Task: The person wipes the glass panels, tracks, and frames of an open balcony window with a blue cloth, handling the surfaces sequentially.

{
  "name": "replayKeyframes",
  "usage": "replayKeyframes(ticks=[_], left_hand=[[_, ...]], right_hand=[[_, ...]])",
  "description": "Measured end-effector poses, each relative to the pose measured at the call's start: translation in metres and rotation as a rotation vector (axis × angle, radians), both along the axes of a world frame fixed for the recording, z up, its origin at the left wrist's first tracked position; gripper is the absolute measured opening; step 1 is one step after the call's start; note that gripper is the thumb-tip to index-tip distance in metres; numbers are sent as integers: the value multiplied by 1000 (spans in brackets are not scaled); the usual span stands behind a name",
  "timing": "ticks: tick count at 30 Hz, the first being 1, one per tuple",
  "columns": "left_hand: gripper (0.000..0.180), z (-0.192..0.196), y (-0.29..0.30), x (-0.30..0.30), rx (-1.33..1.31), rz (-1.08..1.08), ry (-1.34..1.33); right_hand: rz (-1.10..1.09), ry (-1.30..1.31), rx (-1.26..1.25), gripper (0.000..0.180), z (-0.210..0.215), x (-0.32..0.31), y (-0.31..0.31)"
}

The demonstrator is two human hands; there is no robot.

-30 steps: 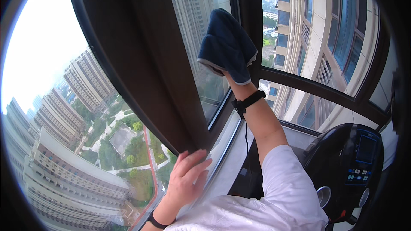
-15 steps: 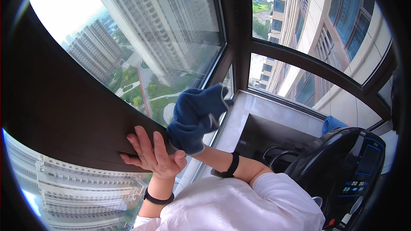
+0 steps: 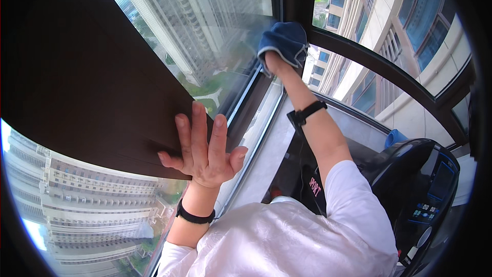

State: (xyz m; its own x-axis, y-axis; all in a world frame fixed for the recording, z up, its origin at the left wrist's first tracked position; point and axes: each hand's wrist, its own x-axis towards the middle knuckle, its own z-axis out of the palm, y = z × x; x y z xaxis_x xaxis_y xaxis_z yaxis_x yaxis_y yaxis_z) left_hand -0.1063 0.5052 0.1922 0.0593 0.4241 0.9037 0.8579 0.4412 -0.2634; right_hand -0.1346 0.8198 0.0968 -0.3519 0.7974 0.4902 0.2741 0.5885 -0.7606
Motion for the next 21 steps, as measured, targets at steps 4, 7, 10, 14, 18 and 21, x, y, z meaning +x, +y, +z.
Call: replayKeyframes(ticks=[4, 7, 10, 14, 18, 21], left_hand=[[56, 4, -6, -5, 30, -1, -3], [56, 2, -6, -6, 43, 14, -92], [55, 4, -7, -7, 20, 21, -91], [55, 8, -11, -4, 8, 81, -79], [50, 7, -7, -9, 17, 114, -70], [48, 13, -10, -14, 5, 148, -66]], right_hand=[[66, 21, 880, 50, -40, 11, -101], [572, 179, 574, 54, 25, 37, -153], [989, 358, 224, 56, 66, 33, -148], [1255, 640, 33, 52, 111, 3, -94], [968, 586, -22, 44, 126, -20, -22], [110, -228, 425, 38, 148, 4, 16]])
